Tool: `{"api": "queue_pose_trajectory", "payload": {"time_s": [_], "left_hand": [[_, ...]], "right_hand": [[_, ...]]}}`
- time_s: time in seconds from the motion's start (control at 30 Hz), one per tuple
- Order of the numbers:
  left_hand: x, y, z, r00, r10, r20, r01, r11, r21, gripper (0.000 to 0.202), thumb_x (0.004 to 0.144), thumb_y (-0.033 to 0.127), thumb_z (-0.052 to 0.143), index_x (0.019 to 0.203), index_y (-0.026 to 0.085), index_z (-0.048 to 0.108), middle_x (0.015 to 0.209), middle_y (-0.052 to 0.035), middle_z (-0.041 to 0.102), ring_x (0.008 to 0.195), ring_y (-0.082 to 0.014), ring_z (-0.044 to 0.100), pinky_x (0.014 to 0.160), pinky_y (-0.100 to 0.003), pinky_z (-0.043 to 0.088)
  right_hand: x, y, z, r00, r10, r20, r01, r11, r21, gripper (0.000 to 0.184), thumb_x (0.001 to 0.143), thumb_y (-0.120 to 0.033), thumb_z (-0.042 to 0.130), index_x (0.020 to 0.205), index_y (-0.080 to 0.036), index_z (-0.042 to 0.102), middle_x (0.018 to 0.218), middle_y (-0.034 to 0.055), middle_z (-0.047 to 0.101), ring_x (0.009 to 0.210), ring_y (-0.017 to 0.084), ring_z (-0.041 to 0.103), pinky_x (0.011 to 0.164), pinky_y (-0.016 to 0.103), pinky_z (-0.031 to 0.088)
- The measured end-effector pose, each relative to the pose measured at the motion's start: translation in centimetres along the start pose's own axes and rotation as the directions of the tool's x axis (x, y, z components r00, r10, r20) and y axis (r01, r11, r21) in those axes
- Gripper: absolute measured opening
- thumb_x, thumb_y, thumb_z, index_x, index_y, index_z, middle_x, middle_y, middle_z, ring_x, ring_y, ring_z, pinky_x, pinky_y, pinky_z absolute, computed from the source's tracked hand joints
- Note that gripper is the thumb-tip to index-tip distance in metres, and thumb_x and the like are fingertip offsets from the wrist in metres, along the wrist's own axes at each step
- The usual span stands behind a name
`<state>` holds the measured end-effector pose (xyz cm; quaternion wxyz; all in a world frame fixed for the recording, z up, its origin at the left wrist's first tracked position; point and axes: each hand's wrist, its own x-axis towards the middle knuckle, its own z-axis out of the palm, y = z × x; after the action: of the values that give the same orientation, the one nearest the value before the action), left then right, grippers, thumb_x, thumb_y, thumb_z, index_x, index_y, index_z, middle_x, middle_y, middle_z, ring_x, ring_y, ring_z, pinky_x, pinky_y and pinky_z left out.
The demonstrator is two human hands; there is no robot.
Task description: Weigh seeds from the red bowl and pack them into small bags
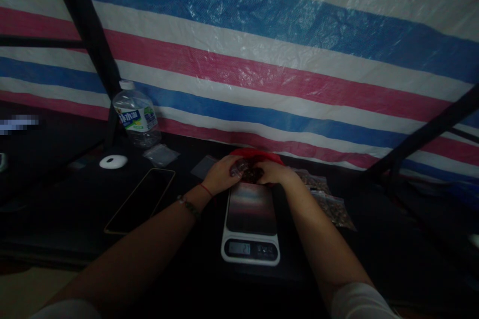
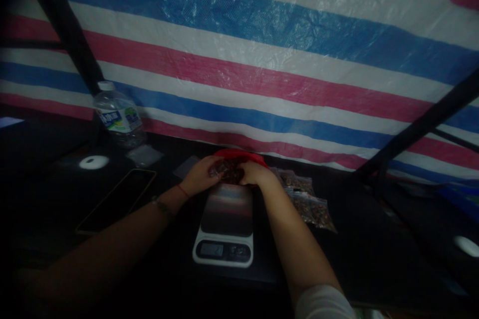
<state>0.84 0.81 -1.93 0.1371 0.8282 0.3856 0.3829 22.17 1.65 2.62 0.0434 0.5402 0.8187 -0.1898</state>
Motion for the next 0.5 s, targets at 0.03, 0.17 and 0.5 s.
{"api": "queue_pose_trajectory", "payload": {"time_s": [0.03,0.17,0.5], "left_hand": [[0.00,0.01,0.00,1.000,0.000,-0.002,0.000,1.000,0.002,0.046,0.073,0.019,0.062,0.118,0.020,0.056,0.115,-0.0058,0.063,0.108,-0.0220,0.058,0.097,-0.035,0.046],[0.02,0.01,0.01,1.000,0.004,-0.011,-0.004,1.000,0.011,0.043,0.074,0.020,0.061,0.117,0.019,0.056,0.113,-0.0057,0.064,0.106,-0.0207,0.059,0.095,-0.034,0.048],[0.14,0.29,-0.26,1.000,0.003,0.022,-0.003,1.000,-0.024,0.044,0.072,0.019,0.062,0.116,0.019,0.057,0.116,-0.0056,0.063,0.109,-0.0218,0.058,0.097,-0.035,0.047]], "right_hand": [[0.13,-0.06,0.13,1.000,0.013,-0.006,-0.013,1.000,-0.021,0.051,0.066,-0.022,0.070,0.116,-0.022,0.063,0.102,0.0053,0.071,0.082,0.019,0.066,0.073,0.023,0.047],[0.74,-0.46,0.30,0.995,0.029,-0.097,-0.039,0.994,-0.099,0.031,0.073,-0.018,0.062,0.103,-0.019,0.069,0.102,0.0075,0.071,0.089,0.020,0.065,0.076,0.023,0.045],[0.70,-0.59,0.45,0.985,-0.119,-0.128,0.122,0.992,0.022,0.039,0.070,-0.023,0.070,0.109,-0.019,0.068,0.100,0.0064,0.071,0.086,0.018,0.064,0.077,0.024,0.046]]}}
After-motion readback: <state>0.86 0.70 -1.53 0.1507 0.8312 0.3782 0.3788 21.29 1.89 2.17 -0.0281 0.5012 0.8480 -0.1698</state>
